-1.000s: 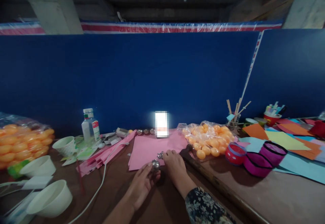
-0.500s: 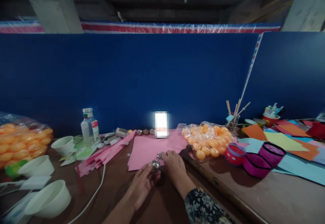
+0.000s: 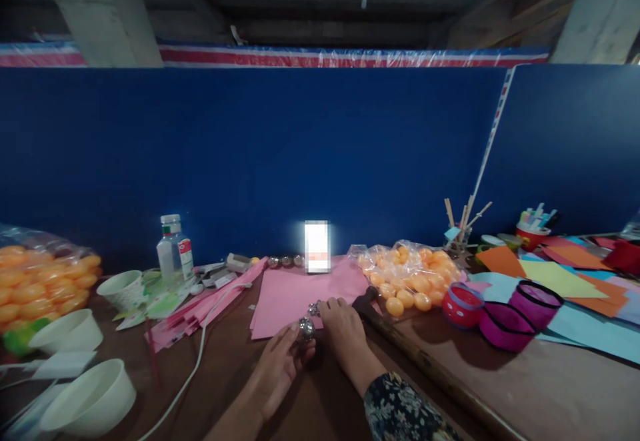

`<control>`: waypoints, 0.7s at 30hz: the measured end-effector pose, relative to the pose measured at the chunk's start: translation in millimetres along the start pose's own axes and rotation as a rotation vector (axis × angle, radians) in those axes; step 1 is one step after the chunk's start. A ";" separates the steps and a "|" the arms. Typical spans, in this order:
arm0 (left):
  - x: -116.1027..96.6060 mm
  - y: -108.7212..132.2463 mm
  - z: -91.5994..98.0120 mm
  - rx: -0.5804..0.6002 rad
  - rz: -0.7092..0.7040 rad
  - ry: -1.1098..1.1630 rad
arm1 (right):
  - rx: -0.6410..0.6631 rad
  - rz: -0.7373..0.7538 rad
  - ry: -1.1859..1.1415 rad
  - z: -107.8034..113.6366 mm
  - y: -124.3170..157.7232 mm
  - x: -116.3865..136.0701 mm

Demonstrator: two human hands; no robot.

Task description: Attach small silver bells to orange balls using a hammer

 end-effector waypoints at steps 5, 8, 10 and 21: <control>-0.5 0.3 3.4 -0.023 -0.003 0.013 | -0.001 -0.004 0.018 -2.0 -0.5 -1.5; -0.2 -0.1 3.1 -0.022 0.002 0.007 | -0.003 -0.002 0.012 -1.9 -0.4 -1.3; -0.4 -0.2 2.7 -0.021 0.002 0.000 | -0.004 -0.014 0.009 -1.6 0.2 -2.3; 0.9 -2.2 3.4 -0.009 -0.003 0.005 | 0.015 -0.035 0.006 -4.7 0.9 -4.3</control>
Point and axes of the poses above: each hand's wrist, its own y-axis away from the middle knuckle, its own z-axis out of the back of the hand, x = y × z, the point moved 10 cm from there along -y, towards the middle knuckle, and after that the axes turned 11 degrees about z, right-handed, at the moved point
